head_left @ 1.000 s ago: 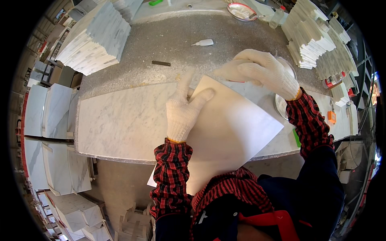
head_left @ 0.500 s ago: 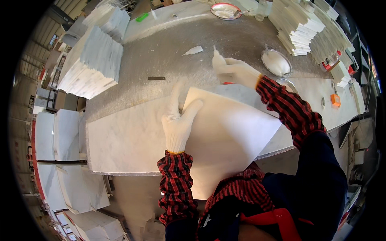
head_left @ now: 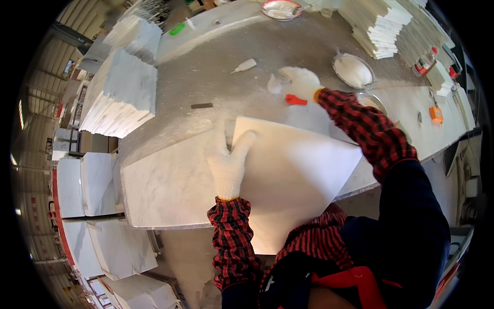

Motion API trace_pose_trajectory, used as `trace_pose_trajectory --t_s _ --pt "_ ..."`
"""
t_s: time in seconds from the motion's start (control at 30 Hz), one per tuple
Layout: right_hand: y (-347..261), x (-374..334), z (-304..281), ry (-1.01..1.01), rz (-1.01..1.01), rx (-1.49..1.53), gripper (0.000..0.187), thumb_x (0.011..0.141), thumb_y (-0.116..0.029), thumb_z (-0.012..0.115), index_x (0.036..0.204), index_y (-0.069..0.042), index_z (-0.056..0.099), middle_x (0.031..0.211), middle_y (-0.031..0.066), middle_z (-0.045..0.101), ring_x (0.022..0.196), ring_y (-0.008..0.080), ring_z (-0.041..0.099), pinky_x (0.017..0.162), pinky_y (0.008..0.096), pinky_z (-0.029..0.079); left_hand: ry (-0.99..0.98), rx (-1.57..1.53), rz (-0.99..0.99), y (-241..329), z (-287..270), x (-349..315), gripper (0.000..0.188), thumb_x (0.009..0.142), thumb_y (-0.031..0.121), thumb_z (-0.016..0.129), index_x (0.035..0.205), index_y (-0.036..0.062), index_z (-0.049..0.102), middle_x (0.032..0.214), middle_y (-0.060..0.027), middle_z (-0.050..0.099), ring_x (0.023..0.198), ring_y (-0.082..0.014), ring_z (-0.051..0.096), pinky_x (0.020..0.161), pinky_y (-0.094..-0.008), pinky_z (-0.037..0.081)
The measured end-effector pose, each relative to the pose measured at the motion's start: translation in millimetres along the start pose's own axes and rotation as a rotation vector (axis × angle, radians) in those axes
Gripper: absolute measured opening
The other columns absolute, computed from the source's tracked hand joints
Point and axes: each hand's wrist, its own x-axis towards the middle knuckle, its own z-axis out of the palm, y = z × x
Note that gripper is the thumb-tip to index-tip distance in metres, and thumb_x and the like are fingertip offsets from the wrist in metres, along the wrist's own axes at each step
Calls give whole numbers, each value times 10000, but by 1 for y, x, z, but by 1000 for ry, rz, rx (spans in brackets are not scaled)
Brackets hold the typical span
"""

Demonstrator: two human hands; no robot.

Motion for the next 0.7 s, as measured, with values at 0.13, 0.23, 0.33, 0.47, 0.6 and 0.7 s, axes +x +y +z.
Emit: trace_pose_trajectory --t_s 0.13,0.23,0.33,0.47,0.6,0.7 --pt "-2 -64 -109 30 24 93 534 835 -389 688 1277 -89 677 1240 169 683 1130 342 658 976 430 505 35 25 -10 -16 -9 -5 691 863 228 800 1464 21 529 917 -49 710 733 -95 604 664 -260 501" --pt "18 -157 -165 190 321 -125 421 893 -360 683 1263 -159 683 1177 114 701 1080 339 663 933 449 519 -41 34 -89 -4 -9 -5 692 919 237 754 1510 21 469 1121 -87 698 934 -137 634 814 -276 507" --pt "45 -248 -165 287 427 -354 371 923 -362 680 1244 -176 676 1129 112 694 1023 333 663 881 465 521 -56 77 -62 1 -6 -6 680 958 233 714 1539 19 433 1323 -124 643 1154 -186 608 992 -302 466" --pt "50 -299 -142 253 607 -293 463 968 -466 588 1342 -194 607 1019 122 695 1007 356 657 859 489 507 -61 50 1 4 -2 -10 651 983 205 676 1543 -5 416 1526 -152 498 1373 -212 472 1152 -329 345" --pt "42 -293 -130 293 641 -4 457 1000 -470 538 1355 -190 601 1131 173 716 1050 365 676 876 456 518 -41 0 5 -3 3 -10 654 983 187 674 1537 -34 406 1577 -151 441 1418 -217 428 1190 -349 306" --pt "44 -285 -122 366 681 174 440 1007 -454 528 1339 -181 622 1064 185 728 985 366 699 851 440 531 -50 13 3 2 3 -10 666 980 192 682 1537 -40 401 1589 -154 426 1426 -222 422 1201 -361 295"
